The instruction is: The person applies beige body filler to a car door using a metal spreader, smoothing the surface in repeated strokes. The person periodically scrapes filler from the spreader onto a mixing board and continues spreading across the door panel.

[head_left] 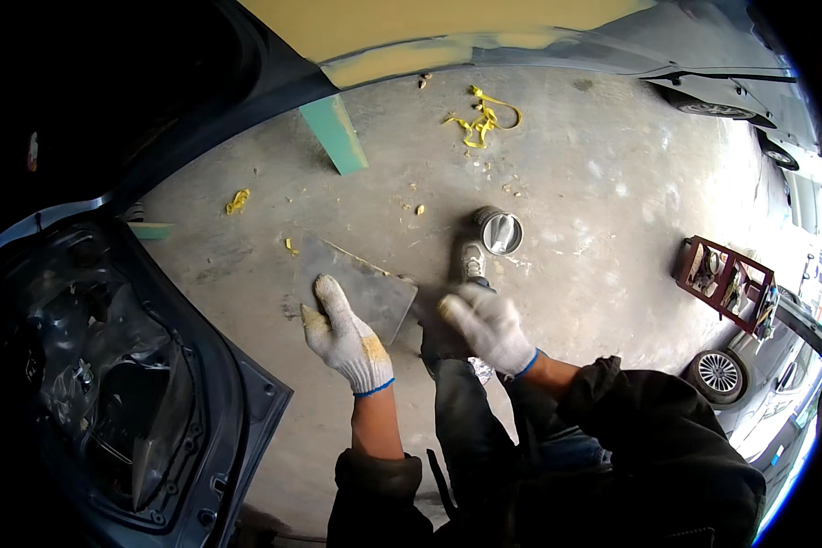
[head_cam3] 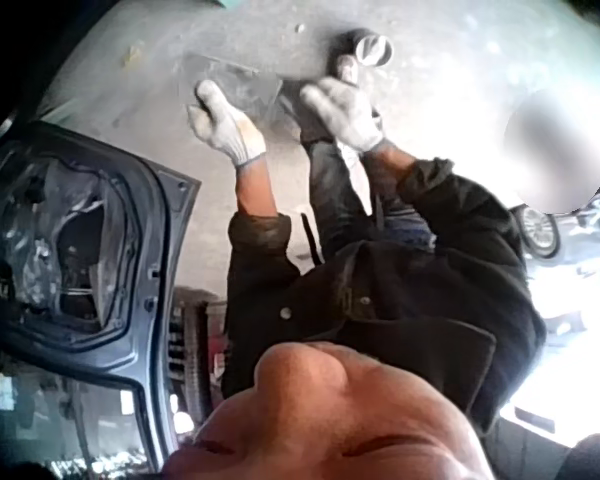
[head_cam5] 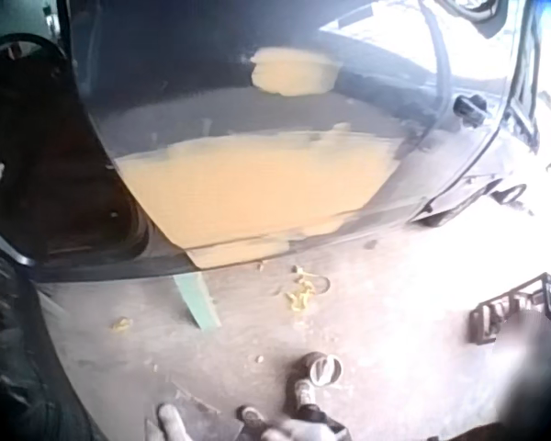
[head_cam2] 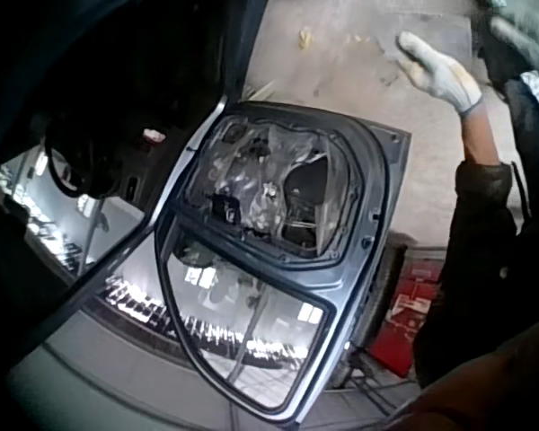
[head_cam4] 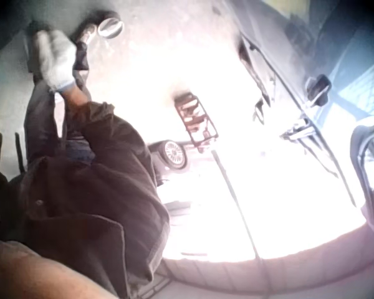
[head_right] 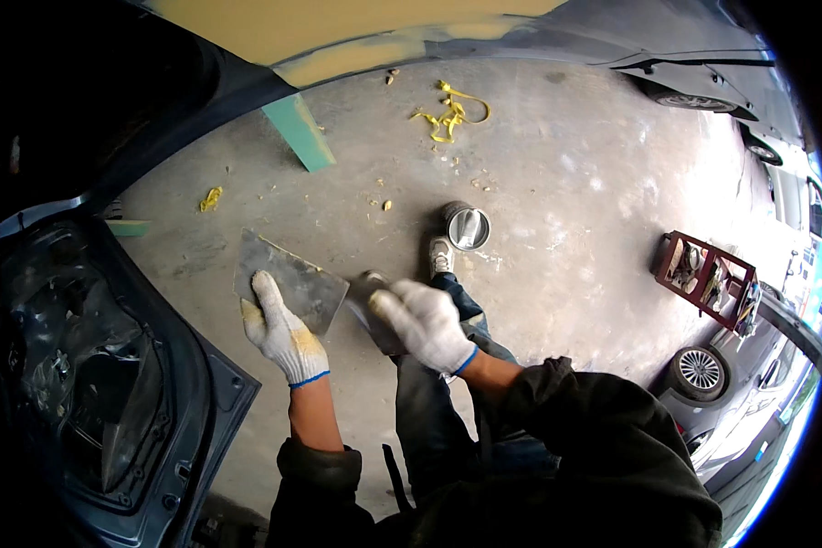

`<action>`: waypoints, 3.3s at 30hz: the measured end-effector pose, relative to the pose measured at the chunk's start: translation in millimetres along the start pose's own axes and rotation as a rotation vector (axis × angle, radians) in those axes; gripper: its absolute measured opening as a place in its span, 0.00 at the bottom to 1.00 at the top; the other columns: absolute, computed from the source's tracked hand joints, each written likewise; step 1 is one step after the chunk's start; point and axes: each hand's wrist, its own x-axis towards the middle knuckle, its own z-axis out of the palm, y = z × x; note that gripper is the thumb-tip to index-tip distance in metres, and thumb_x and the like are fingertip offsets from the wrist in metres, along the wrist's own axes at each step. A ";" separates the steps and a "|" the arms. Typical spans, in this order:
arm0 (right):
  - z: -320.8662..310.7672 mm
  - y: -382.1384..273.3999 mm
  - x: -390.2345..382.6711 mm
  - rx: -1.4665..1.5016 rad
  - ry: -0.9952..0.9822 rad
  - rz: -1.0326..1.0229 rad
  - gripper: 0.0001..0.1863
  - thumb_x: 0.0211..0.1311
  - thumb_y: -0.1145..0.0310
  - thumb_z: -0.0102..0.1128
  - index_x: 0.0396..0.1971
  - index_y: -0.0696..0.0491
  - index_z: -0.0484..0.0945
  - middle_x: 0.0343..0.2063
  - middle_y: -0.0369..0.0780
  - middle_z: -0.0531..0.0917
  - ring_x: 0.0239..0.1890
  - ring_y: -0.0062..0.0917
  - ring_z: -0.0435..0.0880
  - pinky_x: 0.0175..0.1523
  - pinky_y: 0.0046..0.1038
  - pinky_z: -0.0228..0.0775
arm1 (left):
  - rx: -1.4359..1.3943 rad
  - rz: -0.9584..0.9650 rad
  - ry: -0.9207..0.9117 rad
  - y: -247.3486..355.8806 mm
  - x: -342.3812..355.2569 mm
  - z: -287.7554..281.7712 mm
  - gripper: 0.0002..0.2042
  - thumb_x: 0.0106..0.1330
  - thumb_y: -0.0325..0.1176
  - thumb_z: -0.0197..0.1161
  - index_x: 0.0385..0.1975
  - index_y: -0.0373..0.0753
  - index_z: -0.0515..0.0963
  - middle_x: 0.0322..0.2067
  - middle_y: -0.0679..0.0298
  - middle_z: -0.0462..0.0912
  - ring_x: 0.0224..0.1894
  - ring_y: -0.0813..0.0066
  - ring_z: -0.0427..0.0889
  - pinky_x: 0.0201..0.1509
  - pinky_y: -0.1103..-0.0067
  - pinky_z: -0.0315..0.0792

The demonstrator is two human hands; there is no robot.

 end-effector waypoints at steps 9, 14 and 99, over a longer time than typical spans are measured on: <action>20.4 -31.6 6.0 0.596 0.257 0.198 0.15 0.65 0.68 0.65 0.44 0.64 0.79 0.33 0.38 0.86 0.33 0.14 0.80 0.38 0.21 0.75 | 0.226 0.003 -0.356 10.2 -55.4 -0.5 0.18 0.72 0.27 0.58 0.58 0.25 0.70 0.53 0.54 0.79 0.51 0.72 0.78 0.58 0.76 0.70; 6.6 -47.0 2.3 0.187 0.240 0.153 0.15 0.63 0.65 0.66 0.42 0.63 0.81 0.31 0.40 0.88 0.32 0.15 0.81 0.39 0.24 0.75 | 0.287 -0.038 -0.603 11.8 -61.4 -25.0 0.15 0.69 0.25 0.60 0.53 0.25 0.75 0.45 0.58 0.84 0.44 0.75 0.80 0.52 0.78 0.73; -111.5 -303.0 -169.0 0.092 0.017 -0.630 0.18 0.65 0.65 0.61 0.46 0.65 0.77 0.33 0.45 0.86 0.35 0.21 0.83 0.43 0.27 0.75 | -0.413 -0.069 -1.034 291.8 -151.0 -118.2 0.24 0.63 0.31 0.67 0.59 0.33 0.73 0.49 0.62 0.81 0.49 0.75 0.80 0.55 0.81 0.73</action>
